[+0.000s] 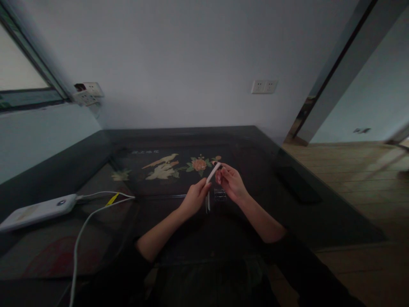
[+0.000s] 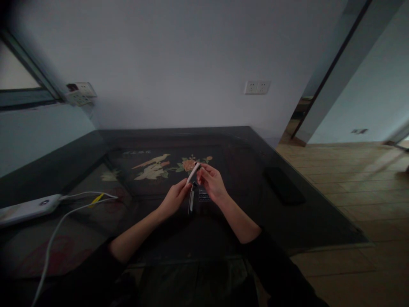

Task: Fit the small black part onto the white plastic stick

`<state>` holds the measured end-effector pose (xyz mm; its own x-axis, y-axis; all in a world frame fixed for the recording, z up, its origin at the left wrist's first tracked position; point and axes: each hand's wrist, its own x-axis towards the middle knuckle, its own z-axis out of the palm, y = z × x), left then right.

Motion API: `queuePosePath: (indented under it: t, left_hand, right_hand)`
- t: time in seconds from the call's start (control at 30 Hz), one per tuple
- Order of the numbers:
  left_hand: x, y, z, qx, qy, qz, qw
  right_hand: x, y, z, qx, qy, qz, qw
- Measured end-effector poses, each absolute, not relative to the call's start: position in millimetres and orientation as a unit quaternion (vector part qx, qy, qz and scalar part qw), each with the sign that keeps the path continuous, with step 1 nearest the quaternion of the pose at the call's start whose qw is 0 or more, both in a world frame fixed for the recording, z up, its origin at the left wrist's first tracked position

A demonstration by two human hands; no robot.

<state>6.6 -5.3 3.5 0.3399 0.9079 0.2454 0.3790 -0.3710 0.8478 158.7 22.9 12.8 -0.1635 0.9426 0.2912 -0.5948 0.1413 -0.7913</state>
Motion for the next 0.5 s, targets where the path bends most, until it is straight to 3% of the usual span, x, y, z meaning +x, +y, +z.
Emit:
queuePosePath:
  t: [0.5]
  left_hand:
    - [4.9, 1.3, -2.8, 0.726, 0.453, 0.387, 0.343]
  right_hand:
    - [158.9, 22.1, 14.3, -0.236, -0.442, 0.609, 0.615]
